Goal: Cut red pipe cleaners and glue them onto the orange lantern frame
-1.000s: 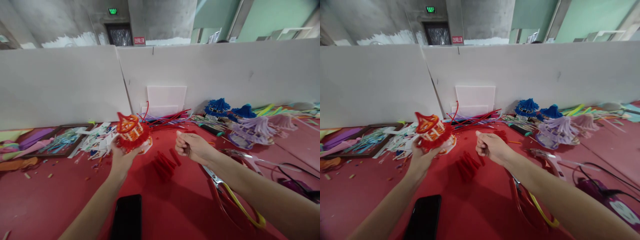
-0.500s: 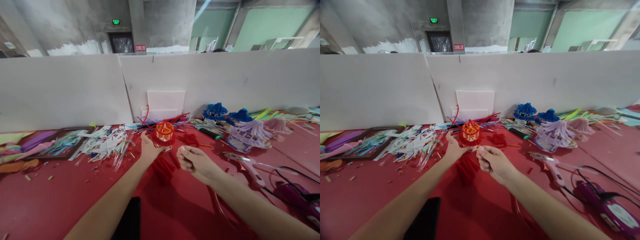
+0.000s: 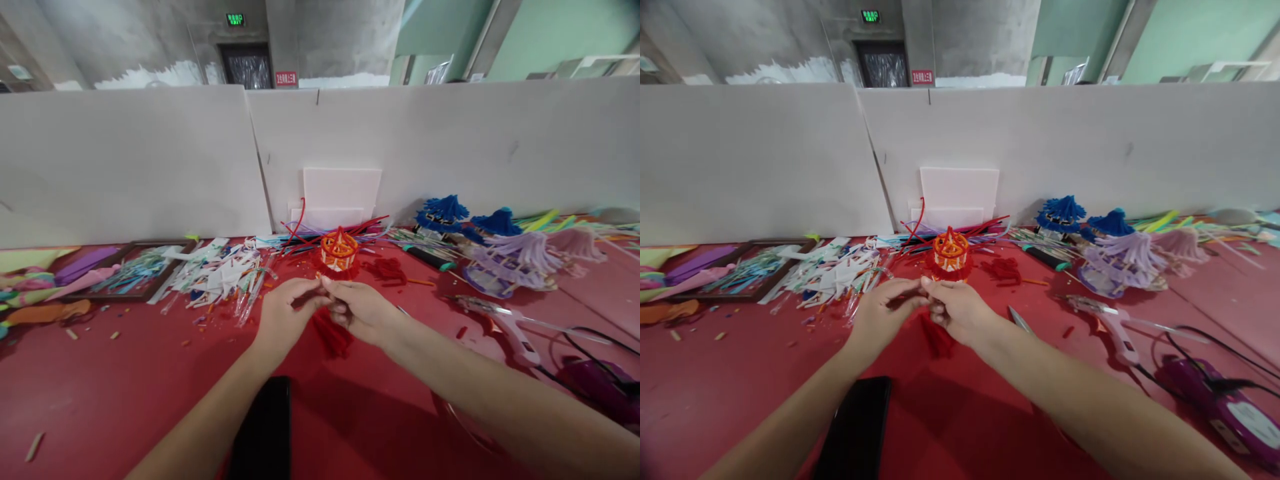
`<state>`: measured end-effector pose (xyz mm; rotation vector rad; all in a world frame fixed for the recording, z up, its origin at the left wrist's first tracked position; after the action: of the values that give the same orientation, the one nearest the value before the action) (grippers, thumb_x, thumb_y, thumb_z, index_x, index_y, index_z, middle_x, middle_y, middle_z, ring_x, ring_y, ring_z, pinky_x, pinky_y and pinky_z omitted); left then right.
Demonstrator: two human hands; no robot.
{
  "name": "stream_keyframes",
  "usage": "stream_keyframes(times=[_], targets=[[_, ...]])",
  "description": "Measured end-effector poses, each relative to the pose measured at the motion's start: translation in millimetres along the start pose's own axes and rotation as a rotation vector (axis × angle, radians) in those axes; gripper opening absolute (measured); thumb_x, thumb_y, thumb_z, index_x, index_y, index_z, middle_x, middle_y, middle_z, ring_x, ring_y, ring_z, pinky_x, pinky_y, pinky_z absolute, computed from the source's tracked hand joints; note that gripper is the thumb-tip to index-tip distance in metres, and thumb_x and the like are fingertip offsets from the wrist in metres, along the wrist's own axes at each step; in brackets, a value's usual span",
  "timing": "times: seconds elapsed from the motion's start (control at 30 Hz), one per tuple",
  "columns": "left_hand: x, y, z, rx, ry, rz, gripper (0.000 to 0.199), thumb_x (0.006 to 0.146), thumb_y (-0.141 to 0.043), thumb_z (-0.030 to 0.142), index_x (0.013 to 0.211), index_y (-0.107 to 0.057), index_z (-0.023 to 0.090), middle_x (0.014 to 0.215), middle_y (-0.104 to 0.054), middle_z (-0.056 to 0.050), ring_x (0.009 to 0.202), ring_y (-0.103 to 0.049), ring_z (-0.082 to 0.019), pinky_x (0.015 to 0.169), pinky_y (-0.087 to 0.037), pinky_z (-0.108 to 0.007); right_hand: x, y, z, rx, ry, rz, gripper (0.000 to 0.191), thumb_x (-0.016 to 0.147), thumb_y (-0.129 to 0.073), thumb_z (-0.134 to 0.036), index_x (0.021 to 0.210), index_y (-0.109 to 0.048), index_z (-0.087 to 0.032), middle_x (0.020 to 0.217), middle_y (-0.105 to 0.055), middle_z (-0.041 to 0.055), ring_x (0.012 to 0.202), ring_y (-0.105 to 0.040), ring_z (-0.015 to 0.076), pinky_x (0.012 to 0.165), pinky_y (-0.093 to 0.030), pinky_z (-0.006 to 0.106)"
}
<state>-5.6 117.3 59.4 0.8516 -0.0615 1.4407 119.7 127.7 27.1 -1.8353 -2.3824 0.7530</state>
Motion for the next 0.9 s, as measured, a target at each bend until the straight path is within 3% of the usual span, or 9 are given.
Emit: stream_keyframes(times=[0.13, 0.2, 0.3, 0.4, 0.5, 0.57, 0.63, 0.73, 0.9], targets=[[1.6, 30.6, -5.3, 0.078, -0.019, 0.074, 0.012, 0.079, -0.062, 0.028, 0.076, -0.072, 0.023, 0.075, -0.073, -0.002, 0.070, -0.065, -0.017, 0.068, -0.051, -0.028, 12.4, -28.4, -6.6, -0.239, 0.055, -0.027, 0.034, 0.075, -0.066, -0.048, 0.064, -0.053, -0.018, 0.048, -0.036, -0.0097, 0.043, -0.032, 0.0055, 0.044, -0.030, 0.021], [-1.2, 45.2, -13.1, 0.145, 0.004, 0.114, 0.013, 0.077, -0.061, 0.031, 0.075, -0.072, 0.022, 0.078, -0.073, -0.003, 0.074, -0.065, -0.018, 0.069, -0.050, -0.028, 19.2, -39.4, -7.5, -0.413, 0.102, -0.038, 0.029, 0.084, -0.058, -0.039, 0.064, -0.055, -0.017, 0.051, -0.042, -0.0070, 0.045, -0.039, 0.0069, 0.048, -0.035, 0.023], [-11.4, 57.8, -35.8, 0.266, 0.156, 0.117, 0.020, 0.079, -0.055, 0.034, 0.069, -0.066, 0.021, 0.071, -0.068, -0.001, 0.067, -0.061, -0.015, 0.061, -0.045, -0.024, 31.7, -53.1, -9.6, -0.729, 0.212, -0.034, 0.024, 0.086, -0.054, -0.022, 0.063, -0.058, -0.015, 0.061, -0.056, -0.0002, 0.060, -0.054, 0.0109, 0.061, -0.041, 0.025], [-22.4, 67.4, -59.2, 0.315, 0.253, 0.184, 0.029, 0.082, -0.047, 0.033, 0.057, -0.051, 0.020, 0.052, -0.052, 0.002, 0.053, -0.049, -0.013, 0.052, -0.036, -0.023, 50.3, -69.1, -14.1, -1.018, 0.327, -0.028, 0.021, 0.087, -0.054, -0.018, 0.069, -0.063, -0.013, 0.080, -0.066, 0.0077, 0.083, -0.060, 0.0170, 0.077, -0.043, 0.029], [-26.7, 76.6, -79.5, 0.338, 0.328, 0.253, 0.037, 0.085, -0.042, 0.037, 0.052, -0.040, 0.021, 0.046, -0.036, 0.005, 0.047, -0.038, -0.013, 0.048, -0.030, -0.025, 75.3, -90.3, -16.7, -1.225, 0.386, -0.049, 0.025, 0.094, -0.046, -0.027, 0.089, -0.065, -0.011, 0.095, -0.067, 0.0110, 0.092, -0.061, 0.0195, 0.084, -0.046, 0.036], [-26.1, 82.1, -89.5, 0.334, 0.355, 0.284, 0.031, 0.080, -0.050, 0.041, 0.057, -0.046, 0.021, 0.050, -0.040, 0.004, 0.050, -0.040, -0.014, 0.052, -0.033, -0.027, 92.5, -105.2, -16.0, -1.327, 0.413, -0.081, 0.026, 0.093, -0.051, -0.034, 0.106, -0.060, -0.014, 0.108, -0.063, 0.0080, 0.096, -0.061, 0.0193, 0.085, -0.050, 0.040], [-25.7, 88.4, -95.8, 0.323, 0.360, 0.349, 0.018, 0.073, -0.060, 0.038, 0.074, -0.055, 0.020, 0.068, -0.053, 0.000, 0.061, -0.048, -0.017, 0.061, -0.039, -0.030, 107.3, -118.9, -13.3, -1.409, 0.450, -0.145, 0.032, 0.090, -0.055, -0.035, 0.116, -0.056, -0.016, 0.116, -0.059, 0.0076, 0.100, -0.060, 0.0203, 0.085, -0.051, 0.042], [-28.1, 96.0, -101.2, 0.276, 0.357, 0.451, 0.034, 0.067, -0.064, 0.032, 0.097, -0.055, 0.021, 0.097, -0.057, -0.007, 0.082, -0.053, -0.022, 0.074, -0.042, -0.035, 123.7, -130.7, -9.1, -1.498, 0.474, -0.218, 0.033, 0.090, -0.056, -0.033, 0.119, -0.054, -0.016, 0.120, -0.057, 0.0085, 0.102, -0.059, 0.0212, 0.085, -0.051, 0.043], [-32.3, 97.3, -107.5, 0.085, 0.420, 0.495, 0.033, 0.067, -0.065, 0.030, 0.098, -0.056, 0.020, 0.096, -0.059, -0.006, 0.075, -0.055, -0.019, 0.065, -0.042, -0.030, 137.3, -131.1, -5.9, -1.556, 0.412, -0.228, 0.033, 0.091, -0.055, -0.034, 0.118, -0.055, -0.016, 0.119, -0.058, 0.0083, 0.100, -0.060, 0.0205, 0.084, -0.052, 0.042]])
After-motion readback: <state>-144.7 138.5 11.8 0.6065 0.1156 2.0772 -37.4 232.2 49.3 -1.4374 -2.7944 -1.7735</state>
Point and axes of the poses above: each hand's wrist, its own x-axis towards the middle knuckle, its own y-axis out of the back of the hand, z = x × y, the point moved 5 cm from there along x, towards the middle knuckle
